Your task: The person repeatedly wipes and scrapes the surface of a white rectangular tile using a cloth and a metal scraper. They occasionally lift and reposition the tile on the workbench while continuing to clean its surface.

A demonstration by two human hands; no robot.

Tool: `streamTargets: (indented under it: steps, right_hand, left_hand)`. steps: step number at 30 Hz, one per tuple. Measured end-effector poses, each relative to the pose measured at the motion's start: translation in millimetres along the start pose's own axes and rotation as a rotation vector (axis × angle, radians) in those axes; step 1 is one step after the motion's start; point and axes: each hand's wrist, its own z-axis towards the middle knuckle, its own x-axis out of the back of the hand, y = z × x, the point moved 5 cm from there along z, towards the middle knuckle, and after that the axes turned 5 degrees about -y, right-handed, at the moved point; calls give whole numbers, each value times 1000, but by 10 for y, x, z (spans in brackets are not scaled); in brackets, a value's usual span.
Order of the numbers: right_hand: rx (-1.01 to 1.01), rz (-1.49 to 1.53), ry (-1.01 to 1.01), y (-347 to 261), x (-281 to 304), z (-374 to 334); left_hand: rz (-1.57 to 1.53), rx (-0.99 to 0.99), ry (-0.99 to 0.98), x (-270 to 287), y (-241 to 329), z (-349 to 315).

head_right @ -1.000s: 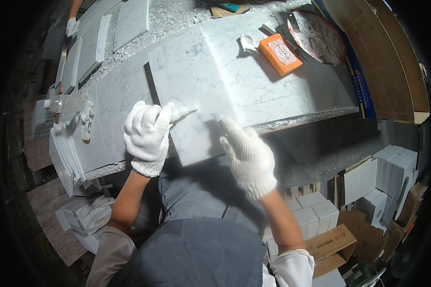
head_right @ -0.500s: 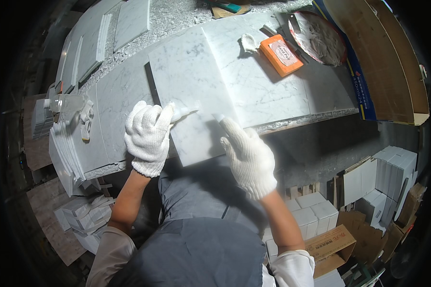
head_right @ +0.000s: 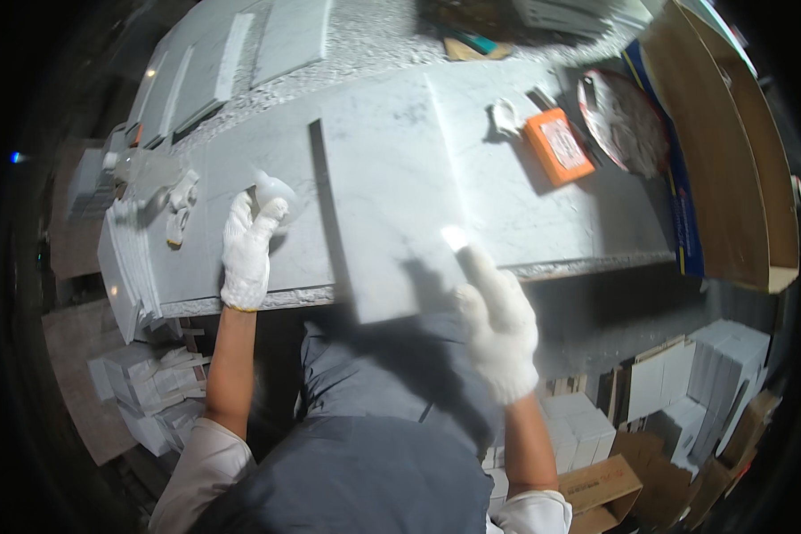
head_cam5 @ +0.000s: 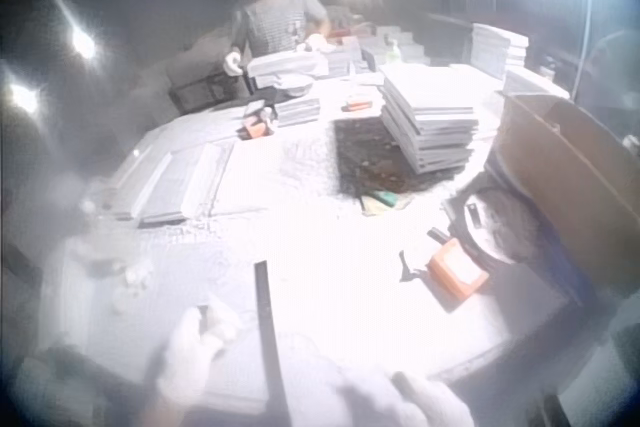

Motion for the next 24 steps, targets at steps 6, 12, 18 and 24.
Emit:
streamTargets:
  steps: [6, 12, 18, 24]
  right_hand:
    - [70, 65, -28, -51, -84, 56]
    - [123, -6, 20, -13, -191, 101]
    - [103, -45, 73, 116, -226, 145]
    - [75, -6, 92, 177, -241, 141]
  left_hand:
    - [-333, -17, -105, 495, -150, 239]
    - [-391, -82, -177, 623, -251, 234]
    - [-402, 34, -171, 707, -273, 180]
    - [-249, -134, -48, 849, -211, 246]
